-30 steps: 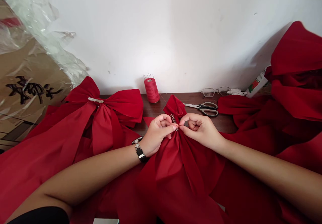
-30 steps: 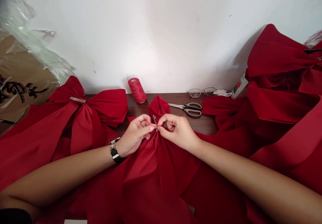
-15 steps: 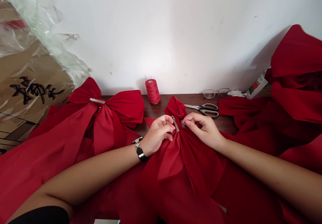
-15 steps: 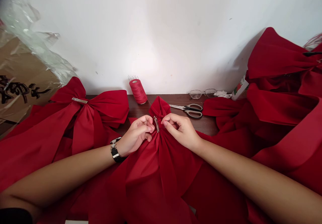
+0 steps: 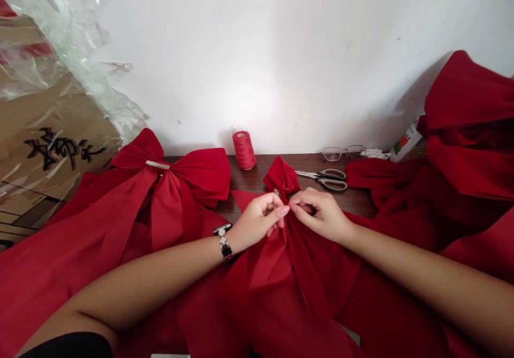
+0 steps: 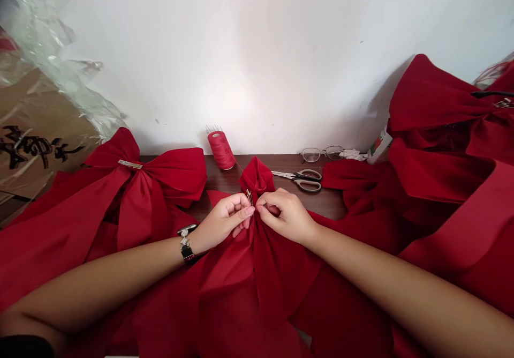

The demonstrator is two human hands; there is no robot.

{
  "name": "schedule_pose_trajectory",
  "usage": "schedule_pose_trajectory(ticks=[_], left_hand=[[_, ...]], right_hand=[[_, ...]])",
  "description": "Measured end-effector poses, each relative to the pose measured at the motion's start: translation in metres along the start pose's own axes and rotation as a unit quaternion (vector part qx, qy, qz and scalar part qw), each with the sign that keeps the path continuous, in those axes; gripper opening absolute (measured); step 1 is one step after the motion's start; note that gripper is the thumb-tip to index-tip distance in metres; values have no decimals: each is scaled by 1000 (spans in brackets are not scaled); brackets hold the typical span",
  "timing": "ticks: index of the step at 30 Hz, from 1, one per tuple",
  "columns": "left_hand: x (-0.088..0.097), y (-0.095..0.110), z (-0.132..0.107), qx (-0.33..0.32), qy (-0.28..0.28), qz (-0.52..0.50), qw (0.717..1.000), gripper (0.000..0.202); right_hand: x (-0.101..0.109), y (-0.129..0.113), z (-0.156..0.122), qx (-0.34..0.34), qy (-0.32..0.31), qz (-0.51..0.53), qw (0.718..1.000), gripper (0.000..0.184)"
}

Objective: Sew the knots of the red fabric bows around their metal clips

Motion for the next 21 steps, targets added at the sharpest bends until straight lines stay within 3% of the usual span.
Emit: schedule_pose_trajectory(ticks=[3, 6, 8, 9, 11, 13, 16, 18, 21], left_hand=[[-14, 14, -9, -85, -71, 86, 990, 26], [-40, 29, -32, -250, -185, 203, 929, 23], [-49, 35, -45, -324, -214, 228, 893, 21], [-49, 39, -49, -339, -212, 220, 890, 20], [-40, 51, -49, -327, -181, 180, 910, 18], [-23, 68, -46, -297, -124, 130, 938, 15], [11, 106, -47, -300, -42, 59, 951, 15], [37, 131, -51, -324, 25, 65, 943, 14], [81, 163, -65, -390, 133, 38, 910, 12]], right_hand=[[6, 9, 1, -34, 41, 3, 999, 12], [15, 14, 0, -40, 100, -1, 994, 13], [21, 20, -1, -66, 135, -12, 989, 14], [22, 24, -1, -85, 141, -14, 986, 12], [19, 26, 0, -113, 115, -9, 987, 6], [8, 20, 2, -119, 48, 2, 992, 4], [-14, 8, 3, -139, -88, -24, 986, 31], [-22, 3, 3, -164, -139, -58, 975, 48], [-17, -4, 6, -184, -138, -66, 971, 50]])
Point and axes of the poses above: each hand's wrist, its own z-axis towards the middle knuckle, its own x-axis out of the back of the hand, y = z × x, the point moved 8 cm from there along z, towards the middle knuckle, and after that the axes turned 4 degrees about y, right-handed, at the moved point
